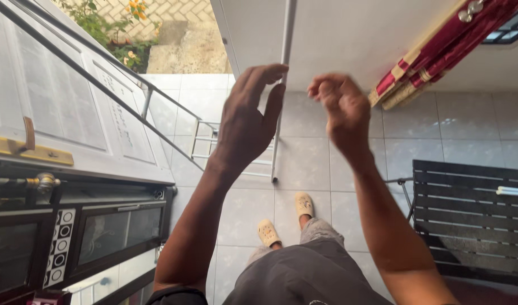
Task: The person disassembles a white metal clothes drying rack by unscrewing and removing several poles and joints. They then reassemble the rack by inserting the poles and joints back into place, securing the structure.
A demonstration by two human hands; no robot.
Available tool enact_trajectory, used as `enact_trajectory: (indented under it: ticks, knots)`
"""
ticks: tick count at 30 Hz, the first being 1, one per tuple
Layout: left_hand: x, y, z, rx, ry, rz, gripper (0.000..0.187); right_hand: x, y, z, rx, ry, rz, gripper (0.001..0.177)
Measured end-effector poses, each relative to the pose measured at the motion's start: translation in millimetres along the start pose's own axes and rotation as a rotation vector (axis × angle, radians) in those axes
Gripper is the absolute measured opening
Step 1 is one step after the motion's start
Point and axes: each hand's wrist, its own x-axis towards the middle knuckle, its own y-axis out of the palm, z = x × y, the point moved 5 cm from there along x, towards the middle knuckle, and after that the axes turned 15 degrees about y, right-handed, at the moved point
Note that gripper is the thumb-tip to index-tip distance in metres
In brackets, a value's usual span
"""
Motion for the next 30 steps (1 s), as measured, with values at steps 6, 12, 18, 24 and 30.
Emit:
enact_trajectory:
  ticks: [6, 12, 18, 24, 30]
  knots:
    - [39.4, 17.9, 40.9, 0.054, -0.095, -0.105, 0.051, 90.3, -2.5, 30.5, -0.078, -0.271, -0.034, 0.023]
    - [81.5, 64.9, 87.2, 0.05, -0.108, -0.186, 0.042, 188.7, 14.3, 43.9, -0.043, -0.343, 0.181, 0.037]
    - [84.8, 105.8, 101.2, 0.083, -0.098, -0.44, 0.019, 231.3, 36.1, 38.3, -0.303, -0.148, 0.462, 0.051]
    - [82.8, 114.8, 116.5, 0.065, -0.119, -0.505, 0.02, 228.1, 41.8, 38.4, -0.08, -0.065, 0.588, 0.047]
    - [77.2, 110.4, 128.5, -0.15, -0.115, -0.356, 0.022, 228.4, 41.9, 32.7, 0.028, -0.061, 0.569, 0.045]
